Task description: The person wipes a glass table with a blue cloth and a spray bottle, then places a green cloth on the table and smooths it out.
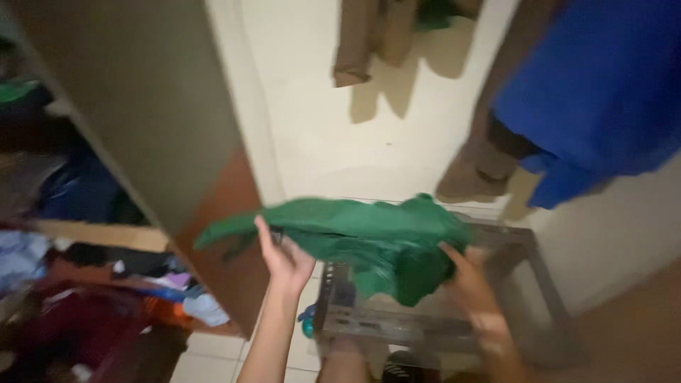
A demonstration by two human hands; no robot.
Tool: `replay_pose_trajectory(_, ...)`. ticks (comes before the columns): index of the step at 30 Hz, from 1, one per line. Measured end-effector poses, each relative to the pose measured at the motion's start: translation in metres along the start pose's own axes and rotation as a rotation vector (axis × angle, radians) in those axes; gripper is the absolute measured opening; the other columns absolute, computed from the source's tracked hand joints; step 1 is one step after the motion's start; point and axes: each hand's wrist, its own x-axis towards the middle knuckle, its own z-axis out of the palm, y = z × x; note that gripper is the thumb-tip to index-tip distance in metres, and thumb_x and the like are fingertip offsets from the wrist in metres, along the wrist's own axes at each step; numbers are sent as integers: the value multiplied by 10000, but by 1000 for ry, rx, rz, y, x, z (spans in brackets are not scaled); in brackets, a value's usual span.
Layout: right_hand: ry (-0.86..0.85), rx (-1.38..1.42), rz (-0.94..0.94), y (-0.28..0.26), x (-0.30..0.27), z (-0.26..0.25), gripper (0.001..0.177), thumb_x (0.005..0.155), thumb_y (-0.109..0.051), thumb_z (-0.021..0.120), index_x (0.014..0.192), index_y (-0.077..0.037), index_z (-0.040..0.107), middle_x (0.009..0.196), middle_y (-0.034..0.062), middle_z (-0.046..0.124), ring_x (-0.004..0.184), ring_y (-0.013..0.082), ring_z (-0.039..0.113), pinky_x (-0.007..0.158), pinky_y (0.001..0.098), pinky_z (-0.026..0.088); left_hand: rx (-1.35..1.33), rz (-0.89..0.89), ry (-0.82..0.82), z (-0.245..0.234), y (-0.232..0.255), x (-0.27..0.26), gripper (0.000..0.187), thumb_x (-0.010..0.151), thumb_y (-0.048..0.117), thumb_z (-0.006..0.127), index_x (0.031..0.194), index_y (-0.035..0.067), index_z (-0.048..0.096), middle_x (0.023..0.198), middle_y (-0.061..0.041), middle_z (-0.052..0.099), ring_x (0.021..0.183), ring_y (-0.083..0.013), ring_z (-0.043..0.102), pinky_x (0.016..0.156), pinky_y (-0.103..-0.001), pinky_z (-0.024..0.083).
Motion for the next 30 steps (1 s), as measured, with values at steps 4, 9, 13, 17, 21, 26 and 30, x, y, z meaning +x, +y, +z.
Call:
replay_pose_trajectory(4, 116, -643, -43, 106, -1, -49, 530, 948, -131, 561, 1455, -280, 523, 1184, 175, 565, 1054, 316, 624, 832, 433, 576, 192, -221, -181, 39, -44, 23, 1142, 659, 693, 572, 1555, 9, 387, 1512, -252, 530, 1380, -376, 514, 1171, -553, 378)
replay_pose_trajectory(9, -80, 456, -634, 123, -60, -16, 853, 795, -562, 770, 1477, -112, 525, 1580, 128, 513, 1469, 275, 475, 1199, 476, 340, 841, -203, 71, -63, -122, 132, 451, 865, 462, 615, 1263, 255, 669, 1209, -2, 724, 930, -149, 589, 735, -281, 401)
replay_pose_trajectory(13, -421, -126, -377, 33, -118, 1, 372, 912, -333, 730, 1273, -282, 658, 1186, -23, 743, 1097, 114, 691, 933, 320, 529, 1180, -286, 63, -183, -162, 155, 1039, 888, 639, 519, 1660, 154, 22, 1739, -90, 76, 1590, -259, 203, 1299, -481, 177)
replay_pose_trajectory(17, -354, 53, -335, 13, -114, 1, 366, 894, -440, 715, 1175, -206, 735, 1188, -42, 768, 1050, 110, 721, 955, 304, 569, 1667, 22, -62, -172, -188, 113, 915, 827, 522, 705, 1559, 84, 376, 1531, -154, 524, 1390, -314, 521, 1169, -416, 395)
replay_pose_trajectory(21, -50, 74, -328, 12, -76, -1, 253, 884, -383, 723, 1071, -222, 779, 1086, -97, 813, 995, 83, 753, 887, 277, 546, 2032, 297, -325, -154, -203, 81, 829, 950, 539, 595, 1597, 117, 296, 1647, -245, 264, 1508, -436, 264, 1197, -613, 249)
replay_pose_trajectory(26, 118, -25, -397, 1, -11, 17, 448, 883, -418, 708, 1274, -201, 682, 1332, 12, 690, 1222, 208, 663, 1008, 387, 506, 2277, 36, -533, -136, -211, 59, 892, 950, 735, 324, 1661, 257, 76, 1729, -126, -30, 1592, -313, -8, 1268, -518, 10)
replay_pose_trajectory(30, -28, -530, -302, 29, 45, 62, 781, 933, -661, 551, 1595, -317, 318, 1706, 102, 159, 1554, 367, 162, 1187, 638, 193, 2328, 263, -639, -157, -208, 64, 815, 985, 729, 318, 1651, 271, 209, 1723, -90, 24, 1576, -304, 37, 1247, -516, 84)
